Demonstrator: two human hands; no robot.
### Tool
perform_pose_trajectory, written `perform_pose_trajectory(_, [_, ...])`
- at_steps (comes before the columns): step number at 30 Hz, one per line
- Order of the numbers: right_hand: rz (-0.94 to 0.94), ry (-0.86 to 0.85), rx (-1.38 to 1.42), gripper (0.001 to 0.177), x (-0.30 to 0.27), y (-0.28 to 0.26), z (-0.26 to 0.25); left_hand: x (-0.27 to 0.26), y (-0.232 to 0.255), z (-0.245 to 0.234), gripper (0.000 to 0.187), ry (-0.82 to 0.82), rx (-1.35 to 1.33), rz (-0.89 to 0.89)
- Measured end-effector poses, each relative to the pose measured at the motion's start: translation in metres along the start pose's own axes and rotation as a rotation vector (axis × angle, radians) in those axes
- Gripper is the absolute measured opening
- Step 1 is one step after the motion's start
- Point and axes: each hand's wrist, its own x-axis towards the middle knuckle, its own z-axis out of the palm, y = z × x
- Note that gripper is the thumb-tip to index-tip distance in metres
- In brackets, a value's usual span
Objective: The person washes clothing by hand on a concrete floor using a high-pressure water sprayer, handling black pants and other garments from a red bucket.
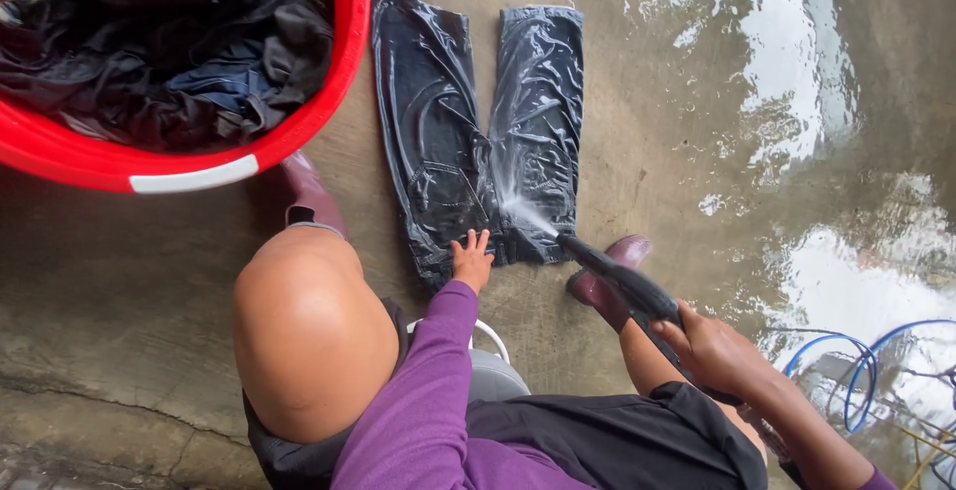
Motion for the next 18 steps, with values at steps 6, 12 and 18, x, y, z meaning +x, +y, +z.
perform_pose_trajectory(6, [0.068, 0.238, 0.280, 0.037, -0.003, 0.016, -0.030, -0.016, 0.001, -0.018, 0.062, -0.103, -0.106, 0.003])
perform_pose_trajectory(12, [0.051, 0.072, 0.140, 0.039, 0.005, 0.027, -0.020, -0.028, -0.005, -0.021, 0.076, -0.132, -0.128, 0.018])
perform_pose_trajectory(18, [0.048, 0.274, 0.269, 0.042, 0.046, 0.061, -0.014, 0.019, 0.001, 0.038, 0.029, 0.434, 0.113, -0.014])
